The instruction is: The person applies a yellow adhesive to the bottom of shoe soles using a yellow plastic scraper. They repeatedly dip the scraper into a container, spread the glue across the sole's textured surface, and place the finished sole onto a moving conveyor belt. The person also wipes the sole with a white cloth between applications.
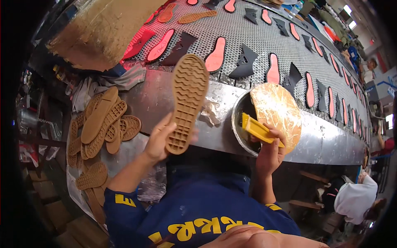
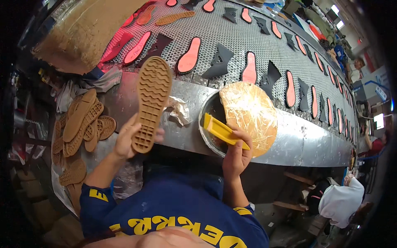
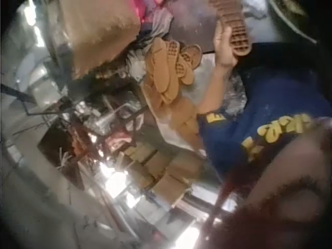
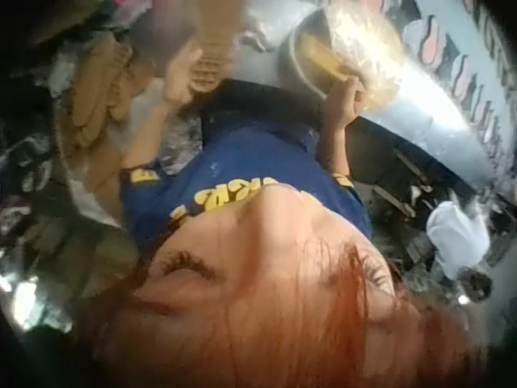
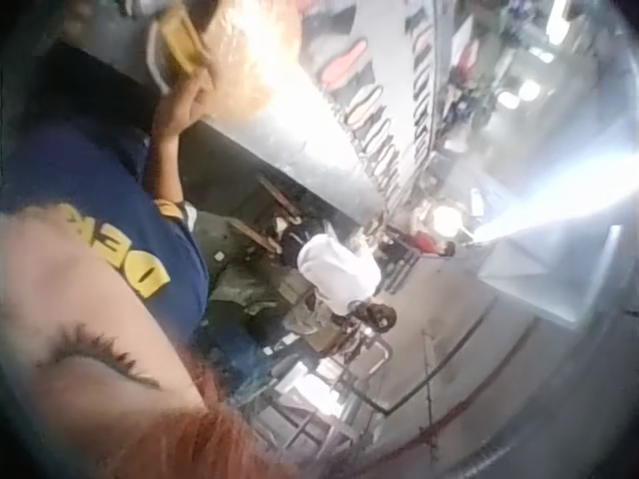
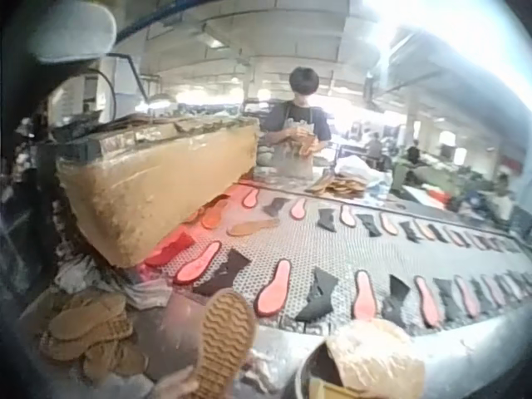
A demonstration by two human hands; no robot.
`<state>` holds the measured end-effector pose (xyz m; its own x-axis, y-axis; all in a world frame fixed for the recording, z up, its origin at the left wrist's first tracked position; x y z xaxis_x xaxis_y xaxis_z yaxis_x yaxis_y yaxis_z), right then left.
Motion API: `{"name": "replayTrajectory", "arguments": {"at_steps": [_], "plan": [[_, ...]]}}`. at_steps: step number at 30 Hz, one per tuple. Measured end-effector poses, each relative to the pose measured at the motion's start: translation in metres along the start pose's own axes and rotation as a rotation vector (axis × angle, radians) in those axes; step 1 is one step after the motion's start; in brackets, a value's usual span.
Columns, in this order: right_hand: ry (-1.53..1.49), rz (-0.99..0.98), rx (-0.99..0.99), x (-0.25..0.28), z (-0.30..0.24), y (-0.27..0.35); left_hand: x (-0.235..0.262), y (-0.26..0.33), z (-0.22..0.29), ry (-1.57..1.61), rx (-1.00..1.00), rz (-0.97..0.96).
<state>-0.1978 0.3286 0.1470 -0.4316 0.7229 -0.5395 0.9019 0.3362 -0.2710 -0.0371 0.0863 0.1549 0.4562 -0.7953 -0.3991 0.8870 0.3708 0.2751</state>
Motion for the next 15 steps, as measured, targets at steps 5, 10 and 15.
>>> {"name": "replayTrajectory", "arguments": {"at_steps": [5, 10, 15], "plan": [[0.085, -0.068, 0.26, -0.024, -0.016, 0.0, -0.017, 0.008, -0.032, 0.156, 0.129, -0.351], [0.625, -0.351, 0.505, -0.041, -0.018, -0.002, -0.018, 0.01, -0.057, 0.143, 0.22, -0.606], [0.607, -0.413, 0.493, -0.051, -0.01, -0.002, -0.025, 0.01, -0.053, 0.08, 0.254, -0.603]]}}
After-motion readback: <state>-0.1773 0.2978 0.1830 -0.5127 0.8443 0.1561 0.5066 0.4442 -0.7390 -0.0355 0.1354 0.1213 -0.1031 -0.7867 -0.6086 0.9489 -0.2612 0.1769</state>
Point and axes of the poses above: each hand's wrist, its own y-axis away from the middle knuckle, its own x-axis out of the back of the hand, z = x × y, the point moved 2 cm from there along -y, towards the middle knuckle, and after that the axes turned 15 degrees about -y, right-handed, at the moved point
